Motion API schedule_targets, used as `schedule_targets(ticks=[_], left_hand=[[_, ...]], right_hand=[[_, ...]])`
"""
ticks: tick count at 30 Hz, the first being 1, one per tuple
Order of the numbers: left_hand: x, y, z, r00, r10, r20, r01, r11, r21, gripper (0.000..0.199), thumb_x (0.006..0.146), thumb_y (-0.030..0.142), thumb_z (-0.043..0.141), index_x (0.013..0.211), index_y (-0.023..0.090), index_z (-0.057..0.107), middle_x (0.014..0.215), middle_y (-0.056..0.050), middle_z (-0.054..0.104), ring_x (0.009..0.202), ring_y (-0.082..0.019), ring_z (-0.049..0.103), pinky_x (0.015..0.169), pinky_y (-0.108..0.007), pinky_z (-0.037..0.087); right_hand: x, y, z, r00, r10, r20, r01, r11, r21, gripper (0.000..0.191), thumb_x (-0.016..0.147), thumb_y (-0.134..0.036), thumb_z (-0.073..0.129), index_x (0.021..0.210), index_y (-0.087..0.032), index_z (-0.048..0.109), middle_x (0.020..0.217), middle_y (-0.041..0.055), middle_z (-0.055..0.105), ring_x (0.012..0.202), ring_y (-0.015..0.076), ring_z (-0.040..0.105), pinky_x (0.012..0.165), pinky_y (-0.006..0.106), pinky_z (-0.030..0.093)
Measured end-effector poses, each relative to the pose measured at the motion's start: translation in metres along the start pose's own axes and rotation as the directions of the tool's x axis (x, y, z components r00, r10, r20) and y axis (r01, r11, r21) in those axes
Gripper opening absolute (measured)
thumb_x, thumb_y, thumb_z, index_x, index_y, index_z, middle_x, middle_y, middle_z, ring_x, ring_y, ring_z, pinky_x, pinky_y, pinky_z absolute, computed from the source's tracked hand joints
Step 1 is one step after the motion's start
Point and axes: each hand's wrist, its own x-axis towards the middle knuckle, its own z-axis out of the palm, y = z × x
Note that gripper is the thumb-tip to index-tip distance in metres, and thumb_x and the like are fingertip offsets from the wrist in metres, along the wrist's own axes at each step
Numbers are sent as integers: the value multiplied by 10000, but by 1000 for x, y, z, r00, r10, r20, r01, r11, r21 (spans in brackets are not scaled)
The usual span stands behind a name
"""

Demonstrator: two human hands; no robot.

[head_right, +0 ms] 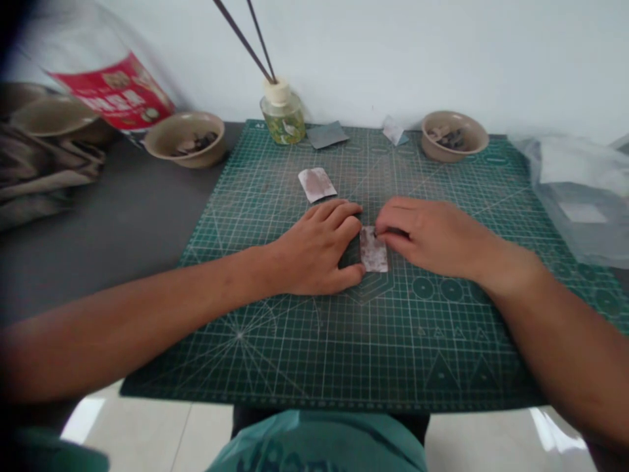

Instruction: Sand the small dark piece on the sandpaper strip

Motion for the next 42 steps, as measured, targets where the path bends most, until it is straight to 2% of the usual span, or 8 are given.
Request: schedule_targets(ticks=[4,10,15,21,26,31,36,42], left_hand=[[-1,0,1,1000,17,-4,-17,1000,-10,514,985,499,618,1311,102,639,1548,-226,618,1461,-411,552,1278,-544,432],[-1,-1,2,1000,10,-27,-10,1000,-13,471,985,479,613,1286,117,636,1529,-235,630,1455,-408,550,1259,-573,445],[-1,-1,3,1000,19,-19,-19,1000,-17,509,987,501,620,1311,108,634,1542,-230,624,1458,-412,552,1268,-562,440],[0,0,1,1000,5,-4,-4,1000,4,516,996,485,603,1319,85,647,1543,-227,620,1465,-411,546,1279,-541,425],[0,0,0,1000,14,16,-14,1000,-3,569,996,513,606,1356,73,636,1558,-224,613,1474,-413,541,1293,-531,414],[-1,-2,1,1000,-1,-28,0,999,-48,513,976,484,637,1308,92,644,1514,-219,645,1439,-405,567,1272,-548,425],[2,-2,-1,973,20,-231,-70,976,-208,562,975,549,677,1348,137,597,1410,-187,709,1280,-354,671,1185,-562,494],[6,0,-1,833,82,-548,-242,943,-227,498,1062,682,630,1215,209,608,1239,-104,796,1193,-248,754,1200,-484,507]], right_hand=[[-6,-5,-3,982,-94,163,66,983,171,149,1079,-333,635,1026,-284,765,982,10,780,820,207,740,743,341,519],[1,-7,4,999,29,-21,-28,999,23,154,1052,-329,625,983,-262,746,1040,61,767,923,271,731,794,393,492],[-4,-8,-2,989,-20,146,-8,983,185,150,1050,-354,665,958,-273,752,941,22,753,781,212,700,719,352,491],[1,-9,3,998,53,-28,-52,998,43,137,1040,-323,638,969,-271,744,1003,48,762,905,263,712,797,391,494],[-6,-9,-3,991,-21,134,-2,985,170,144,1060,-331,646,982,-278,755,958,21,765,803,215,715,738,354,502],[-5,-24,5,994,82,-71,-60,960,275,135,1012,-357,719,915,-280,774,986,32,787,872,234,739,774,372,542],[-2,-40,7,904,366,-222,-116,709,695,180,932,-442,879,882,-289,798,966,24,784,765,192,705,656,324,565],[1,-60,17,875,460,-150,-17,339,941,229,886,-433,944,858,-268,787,910,7,716,625,126,587,533,271,508]])
